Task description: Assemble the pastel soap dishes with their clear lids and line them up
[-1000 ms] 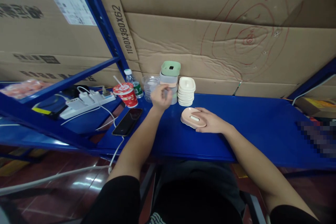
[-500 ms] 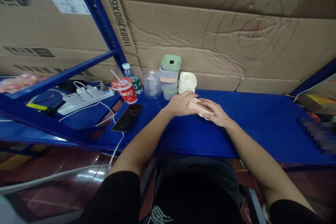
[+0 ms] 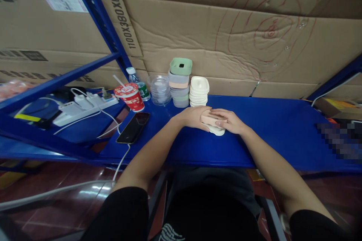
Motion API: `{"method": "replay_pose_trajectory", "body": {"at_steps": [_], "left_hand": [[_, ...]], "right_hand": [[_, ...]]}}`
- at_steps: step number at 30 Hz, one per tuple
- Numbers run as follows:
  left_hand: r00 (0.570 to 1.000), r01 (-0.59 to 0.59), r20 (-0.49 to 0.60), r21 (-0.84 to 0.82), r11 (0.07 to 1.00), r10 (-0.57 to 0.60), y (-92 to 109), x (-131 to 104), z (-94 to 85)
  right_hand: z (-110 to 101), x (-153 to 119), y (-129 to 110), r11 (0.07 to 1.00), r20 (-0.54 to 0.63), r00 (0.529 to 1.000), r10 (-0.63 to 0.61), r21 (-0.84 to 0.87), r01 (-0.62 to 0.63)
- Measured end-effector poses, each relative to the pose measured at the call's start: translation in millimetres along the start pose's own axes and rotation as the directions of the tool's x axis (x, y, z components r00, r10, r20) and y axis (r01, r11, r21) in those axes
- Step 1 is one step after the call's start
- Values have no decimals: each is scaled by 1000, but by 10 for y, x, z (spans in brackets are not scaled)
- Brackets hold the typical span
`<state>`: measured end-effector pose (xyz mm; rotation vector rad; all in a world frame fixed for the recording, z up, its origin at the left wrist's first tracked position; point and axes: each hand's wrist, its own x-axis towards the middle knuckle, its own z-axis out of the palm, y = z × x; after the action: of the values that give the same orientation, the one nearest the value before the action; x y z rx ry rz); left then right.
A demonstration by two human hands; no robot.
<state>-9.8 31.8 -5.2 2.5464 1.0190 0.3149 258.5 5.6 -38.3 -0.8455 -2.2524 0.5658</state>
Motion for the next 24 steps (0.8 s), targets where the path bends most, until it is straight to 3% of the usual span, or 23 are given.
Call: {"method": "replay_pose_trajectory", "body": {"at_steps": [4,9,12,16,21,24], "left_hand": [[1000,27,1,23,999,-27,-37,2,-4],[980,36,-198,32,999,-29,-29,-8,-59],[937,-18,-346,53,998,36,-27,-12,-48],[868,-94,-479,100,991,131,-28,-4,35],[803,-250,-482,262,932,351,34,41,152],[812,-282,-403,364,888,423,117,53,170]], "right_hand": [[-12,13,-50,1000,-42,999,-7,-1,7],[-28,26,-100,990,-239,966,99,125,-70],[-37,34,-73,947,-336,914,226,295,-126],[-65,74,-13,814,-387,798,461,543,-207],[-143,113,13,670,-317,729,607,697,-255],[-192,110,1,647,-294,724,624,714,-267]]}}
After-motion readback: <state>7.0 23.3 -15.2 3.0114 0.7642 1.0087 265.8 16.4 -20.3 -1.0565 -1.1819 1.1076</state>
